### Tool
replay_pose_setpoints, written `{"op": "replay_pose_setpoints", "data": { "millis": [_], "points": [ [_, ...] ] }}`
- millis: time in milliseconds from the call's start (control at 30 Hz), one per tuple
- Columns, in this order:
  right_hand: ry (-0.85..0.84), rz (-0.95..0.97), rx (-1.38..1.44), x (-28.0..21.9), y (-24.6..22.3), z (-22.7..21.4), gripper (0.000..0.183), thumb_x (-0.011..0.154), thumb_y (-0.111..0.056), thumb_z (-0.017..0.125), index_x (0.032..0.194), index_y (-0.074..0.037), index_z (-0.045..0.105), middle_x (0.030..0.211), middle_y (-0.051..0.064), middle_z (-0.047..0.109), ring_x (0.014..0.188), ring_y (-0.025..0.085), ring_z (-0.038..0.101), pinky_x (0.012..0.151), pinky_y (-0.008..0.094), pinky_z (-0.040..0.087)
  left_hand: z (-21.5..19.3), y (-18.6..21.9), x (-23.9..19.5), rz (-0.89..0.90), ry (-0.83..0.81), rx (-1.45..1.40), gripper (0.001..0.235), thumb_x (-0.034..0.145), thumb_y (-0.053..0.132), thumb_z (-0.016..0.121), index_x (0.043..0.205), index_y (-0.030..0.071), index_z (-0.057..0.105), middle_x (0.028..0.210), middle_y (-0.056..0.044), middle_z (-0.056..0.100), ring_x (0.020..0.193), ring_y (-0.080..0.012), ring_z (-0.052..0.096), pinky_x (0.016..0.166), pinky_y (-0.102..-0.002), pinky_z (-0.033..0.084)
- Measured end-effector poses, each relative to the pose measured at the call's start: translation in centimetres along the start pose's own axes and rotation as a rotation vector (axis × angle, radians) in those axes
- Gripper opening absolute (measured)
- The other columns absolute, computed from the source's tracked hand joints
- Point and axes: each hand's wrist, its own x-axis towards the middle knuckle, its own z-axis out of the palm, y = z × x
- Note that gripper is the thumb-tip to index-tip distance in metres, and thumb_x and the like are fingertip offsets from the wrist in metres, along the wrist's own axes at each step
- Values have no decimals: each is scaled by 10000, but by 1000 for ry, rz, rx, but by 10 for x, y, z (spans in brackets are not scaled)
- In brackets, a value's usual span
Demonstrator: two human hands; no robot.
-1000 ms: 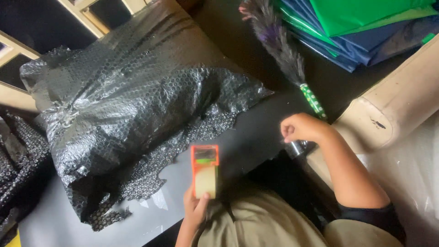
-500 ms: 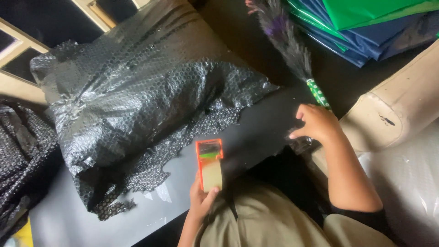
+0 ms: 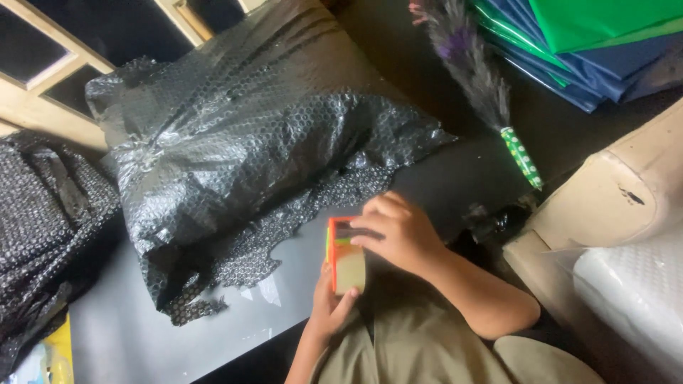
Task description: The person wraps a blue rectangular bag in black bubble wrap on a table, folds the edges, and secures the package with clear packing tape using a handheld dispenser.
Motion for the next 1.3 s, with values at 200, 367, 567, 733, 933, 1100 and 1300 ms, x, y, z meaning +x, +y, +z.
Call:
{"op": "replay_pose_setpoints", "data": {
  "millis": [200,367,567,733,933,1100,1300],
  "points": [
    [59,-123,19,-1,-22,7,125,875,59,752,799,-16,687,871,115,642,759,254,594,720,340,540,1,0,5,49,4,57,517,1036,476,535,1325,48,559,1265,-159,561,1153,-294,532,1025,-415,422],
    [-20,-77,-182,-20,-28,11,102,883,30,727,934,-52,690,1053,114,686,941,307,683,802,374,600,3,29,25,118,15,32,612,1054,561,463,1358,46,589,1425,-172,589,1312,-337,551,1123,-471,391],
    [-113,-50,-182,-26,-33,7,195,911,-29,719,1079,56,667,1065,204,737,975,348,747,805,408,637,8,-10,5,123,37,116,441,1053,514,467,1068,110,646,1185,-81,663,1129,-311,549,1032,-444,379],
    [-113,-28,63,-9,-48,-5,113,844,-23,729,887,-48,628,932,79,676,803,254,663,710,367,547,3,-11,6,47,70,49,456,1032,532,501,1064,127,705,1181,-93,679,1106,-272,591,969,-397,457],
    [-72,96,306,6,-45,-15,258,869,-71,814,726,-75,599,694,12,563,605,161,511,580,296,432,3,-1,12,122,59,76,508,1076,554,357,1062,135,643,1104,-62,641,1069,-274,568,994,-430,406],
    [-57,73,408,34,-49,-51,200,806,-10,852,771,-42,658,769,51,670,659,136,632,620,252,513,3,-5,11,110,74,56,614,1080,609,320,1074,122,694,1119,-53,725,1056,-265,649,962,-397,461],
    [-249,450,431,51,11,-32,178,862,-133,803,729,-98,689,680,13,712,604,107,646,580,253,541,4,-7,13,181,76,22,419,1023,469,550,780,128,537,781,17,563,841,-226,596,884,-368,429]
  ]
}}
